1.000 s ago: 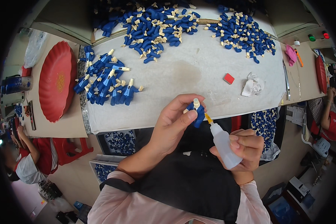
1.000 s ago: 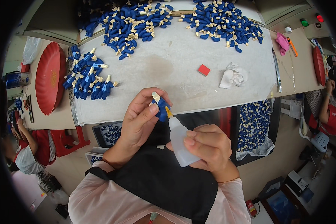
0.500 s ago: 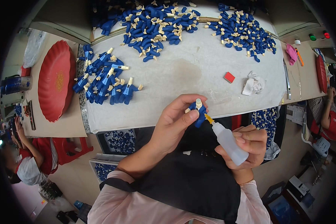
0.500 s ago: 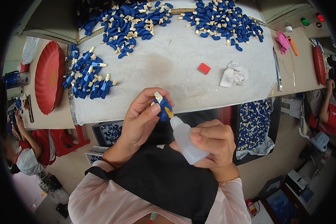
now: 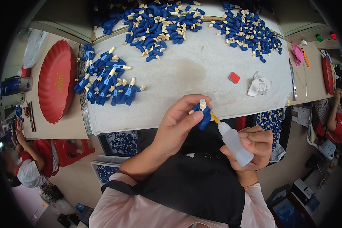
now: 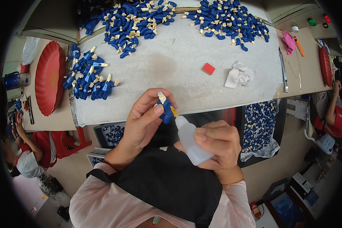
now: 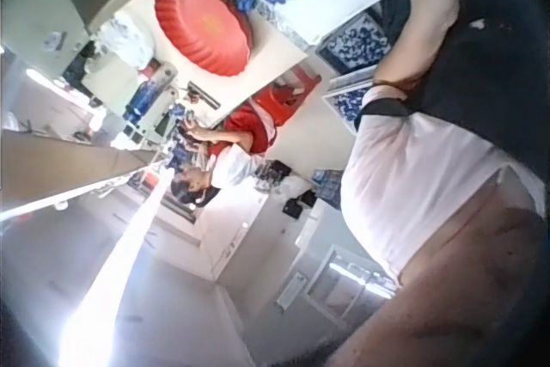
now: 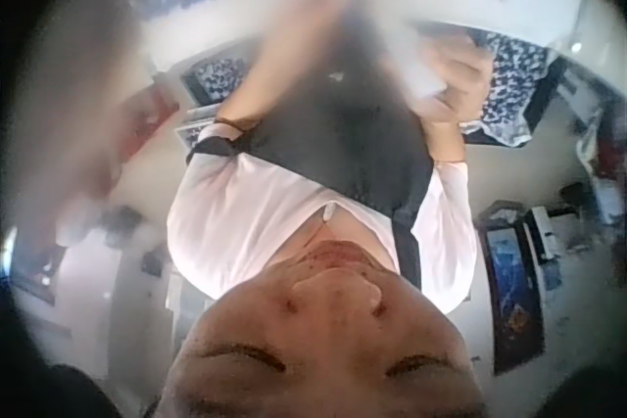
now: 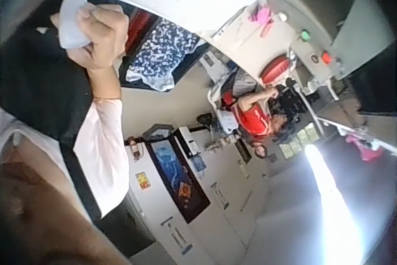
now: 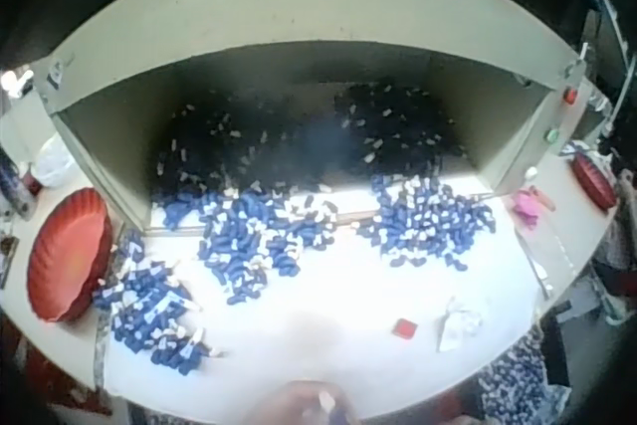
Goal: The person applies glue from a squeeze bottle onto miniature figurine parts and attaches the arm pieces to the bodies by hand.
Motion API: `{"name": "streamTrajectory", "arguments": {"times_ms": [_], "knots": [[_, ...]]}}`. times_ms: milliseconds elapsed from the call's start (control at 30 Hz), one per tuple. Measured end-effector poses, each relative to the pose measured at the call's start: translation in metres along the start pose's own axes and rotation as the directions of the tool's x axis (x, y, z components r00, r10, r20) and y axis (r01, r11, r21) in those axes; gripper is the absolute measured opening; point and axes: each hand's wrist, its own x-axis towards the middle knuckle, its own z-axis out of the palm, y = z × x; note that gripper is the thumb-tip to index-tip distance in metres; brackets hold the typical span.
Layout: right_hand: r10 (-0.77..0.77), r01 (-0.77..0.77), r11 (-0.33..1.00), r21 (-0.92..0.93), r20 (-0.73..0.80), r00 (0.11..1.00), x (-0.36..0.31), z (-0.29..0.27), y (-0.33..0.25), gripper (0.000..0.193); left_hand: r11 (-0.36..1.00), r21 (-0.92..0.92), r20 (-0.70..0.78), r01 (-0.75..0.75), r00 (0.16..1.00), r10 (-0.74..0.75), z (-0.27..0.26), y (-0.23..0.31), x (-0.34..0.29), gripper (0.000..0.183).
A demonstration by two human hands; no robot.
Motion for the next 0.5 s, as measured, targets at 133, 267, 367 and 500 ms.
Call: {"name": "streamTrajectory", "arguments": {"times_ms": [133,267,367,500], "knots": [[0.005,-0.005,1.000,0.001,0.005,1.000,-0.001,0.001,0.002,0.044,1.000,0.003,-0.002,0.009,1.000,-0.009,-0.001,-0.001,0.000,0.029],[0.014,-0.014,1.000,-0.012,-0.012,1.000,-0.001,0.002,0.002,0.043,1.000,-0.012,-0.007,0.008,1.000,-0.008,-0.004,0.001,0.002,0.030],[0.045,-0.041,0.998,0.042,-0.115,0.992,0.006,0.003,0.005,0.043,0.997,-0.081,-0.006,0.004,1.000,-0.005,-0.005,0.005,0.005,0.030],[0.250,-0.179,0.915,0.363,-0.158,0.955,0.028,0.001,0.016,0.041,0.956,-0.289,0.011,0.042,0.999,-0.041,-0.012,0.011,0.004,0.031]]}}
